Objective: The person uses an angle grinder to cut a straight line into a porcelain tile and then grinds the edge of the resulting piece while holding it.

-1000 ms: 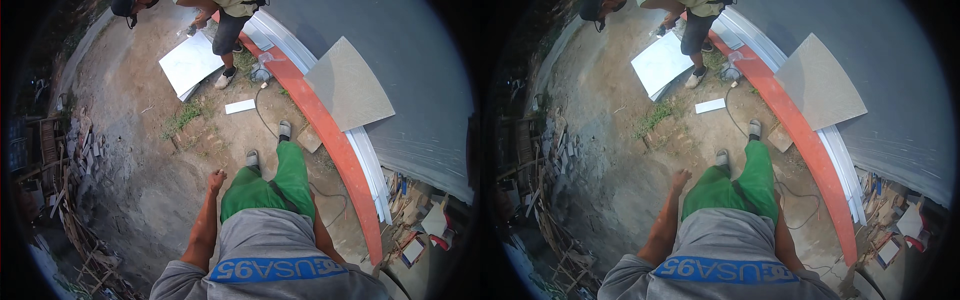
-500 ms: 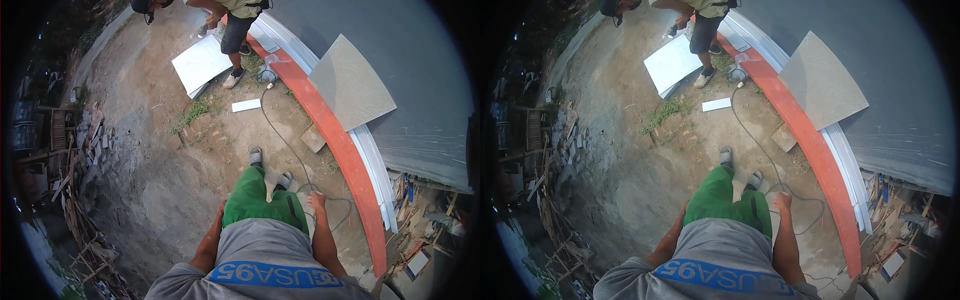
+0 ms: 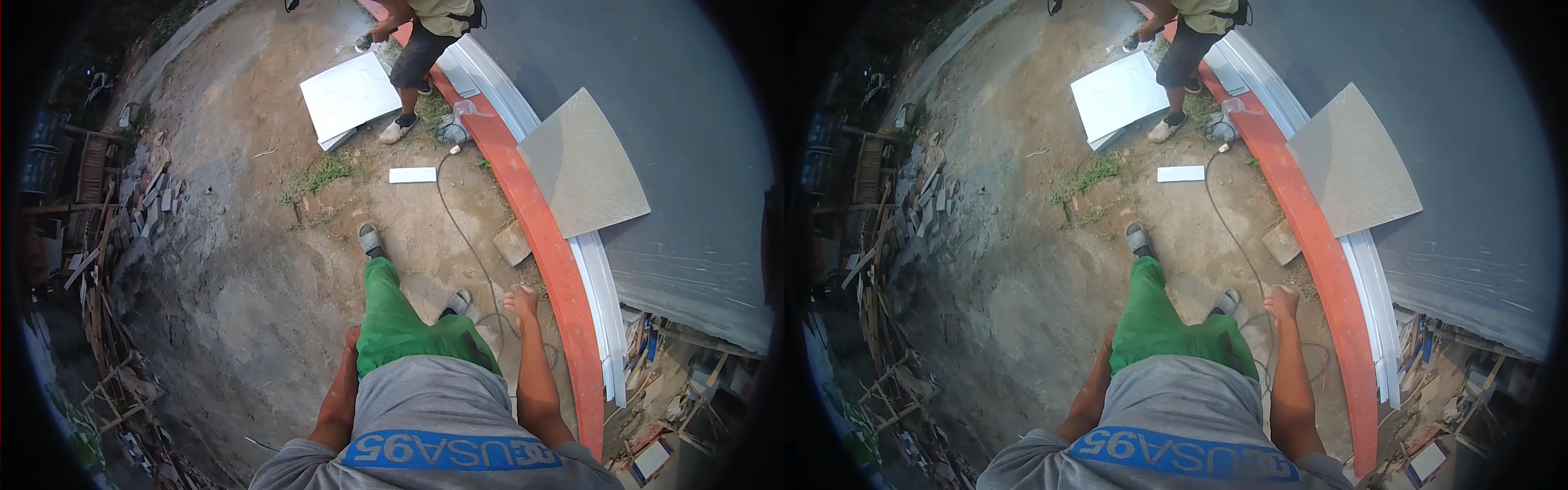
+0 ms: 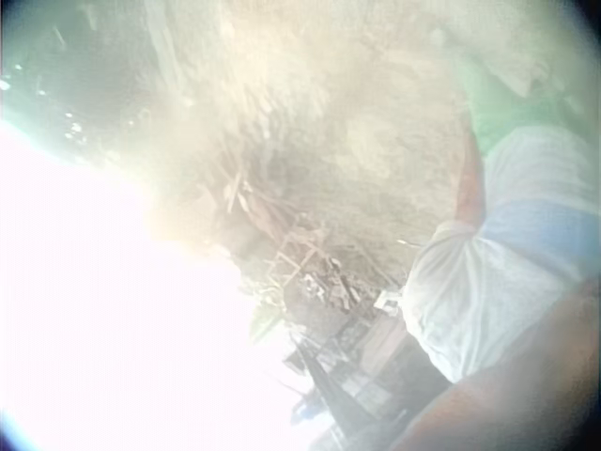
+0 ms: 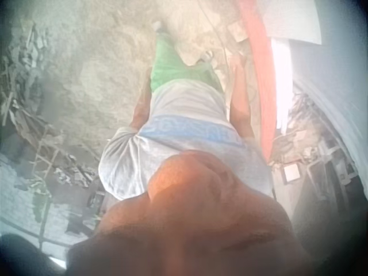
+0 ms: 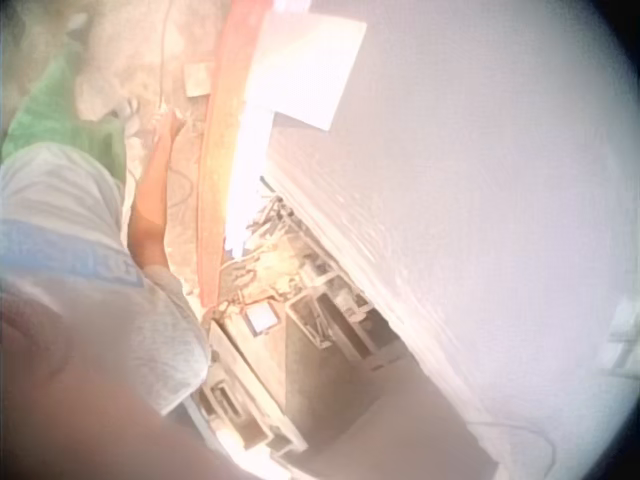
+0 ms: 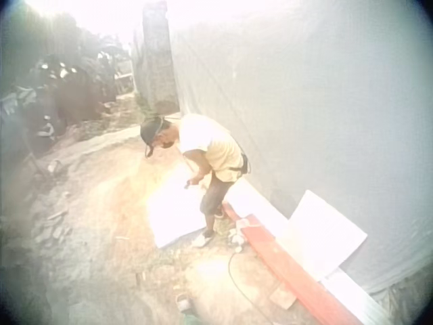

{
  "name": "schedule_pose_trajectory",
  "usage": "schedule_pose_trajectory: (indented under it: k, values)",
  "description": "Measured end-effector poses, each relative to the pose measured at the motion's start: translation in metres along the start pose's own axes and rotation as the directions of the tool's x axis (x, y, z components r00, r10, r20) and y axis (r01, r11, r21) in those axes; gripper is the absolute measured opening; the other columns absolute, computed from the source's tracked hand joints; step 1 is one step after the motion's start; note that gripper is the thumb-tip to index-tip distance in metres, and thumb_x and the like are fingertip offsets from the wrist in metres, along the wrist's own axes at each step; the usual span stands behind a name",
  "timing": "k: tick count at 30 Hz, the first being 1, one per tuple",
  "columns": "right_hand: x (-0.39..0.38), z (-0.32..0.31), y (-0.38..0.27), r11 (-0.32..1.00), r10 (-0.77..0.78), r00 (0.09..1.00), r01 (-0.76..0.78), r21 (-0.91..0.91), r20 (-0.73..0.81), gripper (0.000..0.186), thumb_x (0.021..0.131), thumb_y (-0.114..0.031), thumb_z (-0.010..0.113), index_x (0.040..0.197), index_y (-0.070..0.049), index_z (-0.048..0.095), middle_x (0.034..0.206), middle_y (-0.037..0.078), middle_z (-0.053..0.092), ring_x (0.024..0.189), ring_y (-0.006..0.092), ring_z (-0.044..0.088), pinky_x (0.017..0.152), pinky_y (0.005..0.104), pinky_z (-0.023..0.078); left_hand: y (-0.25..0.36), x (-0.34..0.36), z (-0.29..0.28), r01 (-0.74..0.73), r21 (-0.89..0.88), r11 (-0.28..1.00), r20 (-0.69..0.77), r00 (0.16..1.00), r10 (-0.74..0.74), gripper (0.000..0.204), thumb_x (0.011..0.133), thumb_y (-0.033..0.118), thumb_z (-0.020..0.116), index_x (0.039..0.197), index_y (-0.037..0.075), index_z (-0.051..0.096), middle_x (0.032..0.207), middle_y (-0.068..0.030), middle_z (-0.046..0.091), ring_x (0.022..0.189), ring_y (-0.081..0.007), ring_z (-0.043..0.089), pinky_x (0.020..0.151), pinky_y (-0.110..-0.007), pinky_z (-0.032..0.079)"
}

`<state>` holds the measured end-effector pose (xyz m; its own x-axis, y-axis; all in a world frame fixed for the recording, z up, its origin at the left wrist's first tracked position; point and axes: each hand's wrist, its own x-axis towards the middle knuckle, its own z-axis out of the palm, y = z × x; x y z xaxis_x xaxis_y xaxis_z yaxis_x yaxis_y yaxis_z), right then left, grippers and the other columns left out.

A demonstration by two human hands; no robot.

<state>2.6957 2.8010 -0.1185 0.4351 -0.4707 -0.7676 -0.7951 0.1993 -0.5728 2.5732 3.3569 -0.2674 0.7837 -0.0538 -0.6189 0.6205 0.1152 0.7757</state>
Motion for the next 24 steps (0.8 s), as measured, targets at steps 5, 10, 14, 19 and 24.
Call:
schedule_pose_trajectory:
  k: [5, 10, 14, 19, 24]
  values:
    - [0.013, 0.14, -0.138, 0.978, -0.198, 0.972, 0.205, -0.041, 0.126, 0.031, 0.101, -0.02, 0.064, 0.117, 0.004, 0.071, 0.088, 0.012, 0.074, 0.068, 0.0181, 0.069, 0.059, 0.0306, 0.059, 0.043, 0.057, -0.066, 0.091, -0.096, 0.991, -0.094, 0.991, -0.1, 0.033, 0.102, 0.026, 0.068, 0.1, -0.005, 0.079, 0.094, -0.0086, 0.077, 0.081, -0.0162, 0.07, 0.068, -0.034, 0.054]
    - [-0.001, 0.275, -0.209, 0.962, -0.195, 0.966, 0.222, -0.159, 0.168, 0.027, 0.102, -0.021, 0.065, 0.112, 0.003, 0.073, 0.086, 0.01, 0.074, 0.068, 0.0155, 0.069, 0.06, 0.0295, 0.058, 0.148, 0.133, -0.088, 0.346, -0.106, 0.932, -0.341, 0.868, -0.361, 0.035, 0.106, 0.025, 0.063, 0.115, -0.007, 0.075, 0.105, -0.0112, 0.078, 0.089, -0.0194, 0.074, 0.078, -0.038, 0.058]
    - [-0.028, 0.414, -0.254, 0.894, -0.2, 0.916, 0.315, -0.318, 0.347, 0.026, 0.102, -0.023, 0.066, 0.108, 0.001, 0.075, 0.086, 0.009, 0.073, 0.067, 0.014, 0.067, 0.06, 0.0287, 0.057, 0.21, 0.151, -0.162, 0.367, -0.203, 0.908, -0.376, 0.826, -0.419, 0.037, 0.109, 0.027, 0.059, 0.132, -0.001, 0.067, 0.114, -0.0106, 0.078, 0.096, -0.0214, 0.076, 0.081, -0.035, 0.058]
    - [-0.061, 0.542, -0.304, 0.779, -0.297, 0.795, 0.522, -0.348, 0.529, 0.03, 0.098, -0.025, 0.067, 0.093, 0.004, 0.076, 0.077, 0.009, 0.072, 0.063, 0.0147, 0.068, 0.059, 0.0307, 0.055, 0.249, 0.163, -0.237, 0.352, -0.248, 0.903, -0.425, 0.798, -0.428, 0.031, 0.109, 0.028, 0.058, 0.13, 0.007, 0.068, 0.112, -0.0078, 0.078, 0.094, -0.0169, 0.075, 0.077, -0.029, 0.055]
    - [-0.042, 0.581, -0.309, 0.715, -0.273, 0.796, 0.543, -0.44, 0.54, 0.031, 0.099, -0.026, 0.066, 0.097, 0.003, 0.076, 0.077, 0.009, 0.072, 0.063, 0.0144, 0.067, 0.058, 0.0312, 0.056, 0.256, 0.169, -0.262, 0.351, -0.369, 0.861, -0.467, 0.731, -0.498, 0.028, 0.109, 0.028, 0.057, 0.125, 0.009, 0.069, 0.109, -0.0045, 0.078, 0.091, -0.0137, 0.074, 0.074, -0.027, 0.053]
